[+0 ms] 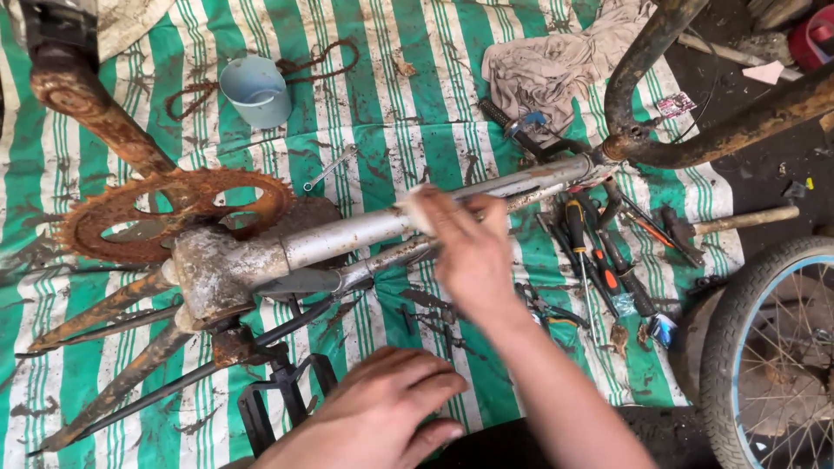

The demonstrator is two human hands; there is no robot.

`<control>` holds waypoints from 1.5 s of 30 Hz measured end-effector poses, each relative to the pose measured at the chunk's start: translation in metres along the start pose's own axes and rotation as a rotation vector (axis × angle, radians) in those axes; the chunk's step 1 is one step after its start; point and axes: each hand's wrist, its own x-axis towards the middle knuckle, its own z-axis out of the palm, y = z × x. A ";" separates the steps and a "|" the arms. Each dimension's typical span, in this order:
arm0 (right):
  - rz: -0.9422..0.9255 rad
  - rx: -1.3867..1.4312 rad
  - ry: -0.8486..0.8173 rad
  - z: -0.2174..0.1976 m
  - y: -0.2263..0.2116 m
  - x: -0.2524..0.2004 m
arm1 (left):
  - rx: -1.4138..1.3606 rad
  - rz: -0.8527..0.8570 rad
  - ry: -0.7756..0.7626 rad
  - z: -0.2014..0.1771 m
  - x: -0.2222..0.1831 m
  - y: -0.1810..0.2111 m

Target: Cleaning a bicycle wheel hub and sanding down a rusty bicycle frame to prepare it for repair.

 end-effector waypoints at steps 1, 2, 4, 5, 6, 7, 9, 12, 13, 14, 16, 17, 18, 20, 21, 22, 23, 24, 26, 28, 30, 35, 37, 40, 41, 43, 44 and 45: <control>0.120 0.030 -0.065 -0.013 0.019 0.008 | 0.037 0.034 0.188 -0.014 -0.001 0.005; 0.240 0.062 -0.133 -0.026 0.037 0.014 | 0.074 0.068 0.377 -0.027 -0.004 0.012; 0.140 -0.218 -0.127 -0.019 0.163 -0.029 | 0.154 -0.037 0.576 -0.045 -0.014 0.026; 0.040 -0.498 -0.116 -0.024 0.220 -0.043 | 0.235 -0.143 0.770 -0.056 -0.019 0.033; 0.033 -0.489 -0.114 -0.024 0.198 -0.030 | 0.243 -0.149 0.775 -0.061 -0.026 0.025; 0.274 -0.452 -0.153 -0.024 0.176 -0.018 | 0.384 -0.201 0.905 -0.065 -0.033 0.017; 0.521 -0.414 -0.217 -0.021 0.111 -0.016 | 0.511 -0.271 1.022 -0.064 -0.042 0.008; 0.141 -0.105 -0.071 0.007 0.002 0.000 | 0.589 -0.505 1.152 -0.072 -0.040 -0.005; 0.133 -0.072 -0.178 0.012 -0.023 0.000 | 0.576 -0.526 1.216 -0.071 -0.036 -0.008; 0.122 -0.038 -0.279 0.017 -0.048 0.003 | 0.568 -0.542 1.281 -0.075 -0.033 -0.011; 0.082 -0.024 -0.304 -0.007 -0.025 0.012 | 0.640 -0.570 1.276 -0.074 -0.029 -0.014; 0.053 -0.022 -0.327 -0.017 -0.013 0.015 | 0.701 -0.589 1.263 -0.072 -0.028 -0.017; 0.044 -0.013 -0.330 -0.018 0.039 0.006 | 0.708 -0.598 1.267 -0.073 -0.027 -0.017; -0.021 -0.319 -0.241 -0.029 0.137 -0.017 | 0.691 -0.608 1.199 -0.074 -0.026 -0.018; -0.026 -0.308 -0.243 -0.019 0.183 -0.046 | 0.699 -0.618 1.199 -0.071 -0.031 -0.027; -0.027 -0.390 -0.186 -0.010 0.228 -0.066 | 0.716 -0.531 1.205 -0.068 -0.034 -0.038; -0.027 -0.471 -0.128 0.004 0.267 -0.077 | 0.731 -0.443 1.209 -0.066 -0.038 -0.049; -0.033 -0.466 -0.127 0.004 0.226 -0.061 | 0.736 -0.448 1.213 -0.067 -0.036 -0.049; 0.004 -0.269 -0.133 0.006 0.141 -0.034 | 0.745 -0.446 1.202 -0.068 -0.035 -0.052; 0.028 -0.116 -0.144 -0.001 0.049 -0.010 | 0.754 -0.466 1.189 -0.070 -0.035 -0.049; 0.053 0.031 -0.163 0.011 -0.020 -0.005 | 0.754 -0.488 1.178 -0.067 -0.035 -0.047; -0.158 0.006 -0.253 -0.016 -0.035 0.022 | 0.724 -0.572 1.184 -0.067 -0.036 -0.049; -0.018 0.163 -0.227 -0.037 0.038 0.012 | 0.728 -0.526 1.223 -0.067 -0.034 -0.050; 0.019 -0.068 -0.167 -0.016 0.167 -0.043 | 0.739 -0.472 1.277 -0.064 -0.032 -0.056; -0.092 -0.453 -0.118 -0.001 0.208 -0.060 | 0.746 -0.460 1.298 -0.063 -0.033 -0.057; -0.098 -0.433 -0.132 0.001 0.148 -0.049 | 0.735 -0.477 1.312 -0.057 -0.034 -0.059; -0.100 -0.419 -0.123 0.007 0.119 -0.034 | 0.733 -0.469 1.332 -0.062 -0.033 -0.062; -0.113 -0.398 -0.117 0.020 0.075 -0.021 | 0.756 -0.481 1.339 -0.062 -0.033 -0.067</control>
